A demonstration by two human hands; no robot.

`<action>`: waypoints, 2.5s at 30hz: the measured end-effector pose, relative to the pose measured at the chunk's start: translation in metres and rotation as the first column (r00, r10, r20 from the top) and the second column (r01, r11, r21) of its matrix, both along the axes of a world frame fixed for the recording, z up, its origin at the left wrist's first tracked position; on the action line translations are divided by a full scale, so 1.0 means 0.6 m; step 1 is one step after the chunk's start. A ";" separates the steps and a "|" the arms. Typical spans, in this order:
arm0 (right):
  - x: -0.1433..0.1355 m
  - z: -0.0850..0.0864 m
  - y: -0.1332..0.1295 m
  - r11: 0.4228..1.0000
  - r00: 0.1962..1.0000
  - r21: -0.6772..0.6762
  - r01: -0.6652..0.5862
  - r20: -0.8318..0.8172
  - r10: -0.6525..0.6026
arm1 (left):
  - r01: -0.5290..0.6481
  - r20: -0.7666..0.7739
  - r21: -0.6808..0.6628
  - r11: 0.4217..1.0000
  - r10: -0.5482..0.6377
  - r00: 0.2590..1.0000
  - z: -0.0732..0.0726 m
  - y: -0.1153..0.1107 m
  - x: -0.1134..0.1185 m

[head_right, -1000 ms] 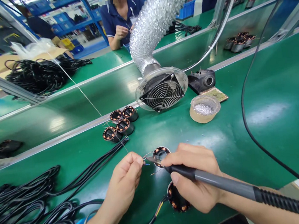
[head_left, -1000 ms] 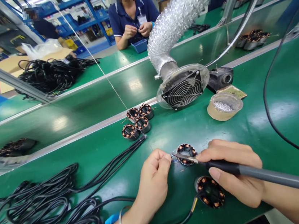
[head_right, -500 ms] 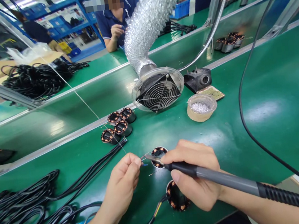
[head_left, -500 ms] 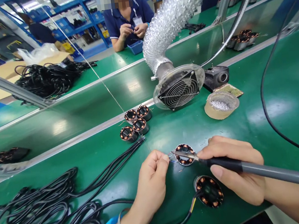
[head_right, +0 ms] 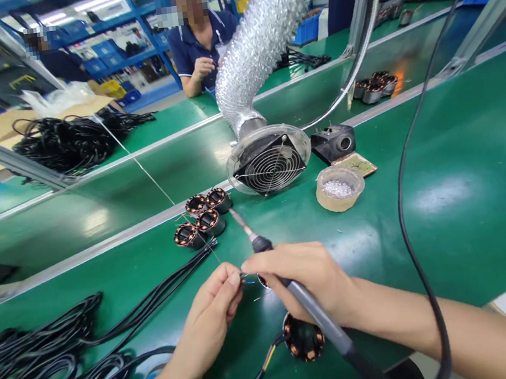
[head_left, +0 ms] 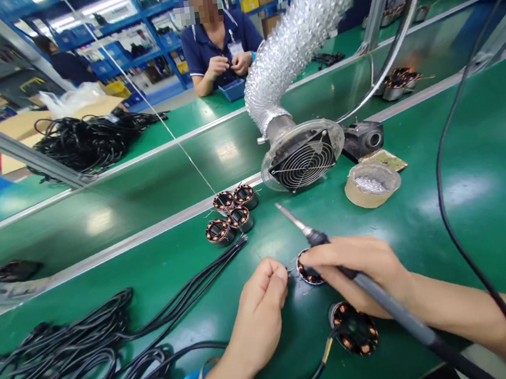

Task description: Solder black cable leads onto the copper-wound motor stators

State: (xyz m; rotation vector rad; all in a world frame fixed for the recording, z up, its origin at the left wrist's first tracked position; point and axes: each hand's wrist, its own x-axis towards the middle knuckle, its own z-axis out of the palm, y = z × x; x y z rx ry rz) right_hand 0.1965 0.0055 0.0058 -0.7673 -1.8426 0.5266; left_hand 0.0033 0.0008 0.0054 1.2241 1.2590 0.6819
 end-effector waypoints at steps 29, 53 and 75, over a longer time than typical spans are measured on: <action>-0.018 -0.024 -0.016 0.997 0.997 0.060 0.044 0.063 -0.048 | 0.076 0.230 -0.273 0.959 -0.011 0.973 0.005 0.008 0.000; 0.011 -0.001 -0.027 0.995 0.997 -0.074 0.071 -0.010 -0.072 | -0.034 -0.020 -0.025 0.999 0.033 0.999 -0.010 -0.004 0.009; 0.040 0.013 -0.032 0.938 0.968 -0.329 0.112 -0.179 -0.178 | 0.027 -0.167 0.225 0.974 0.011 0.986 -0.018 -0.009 0.007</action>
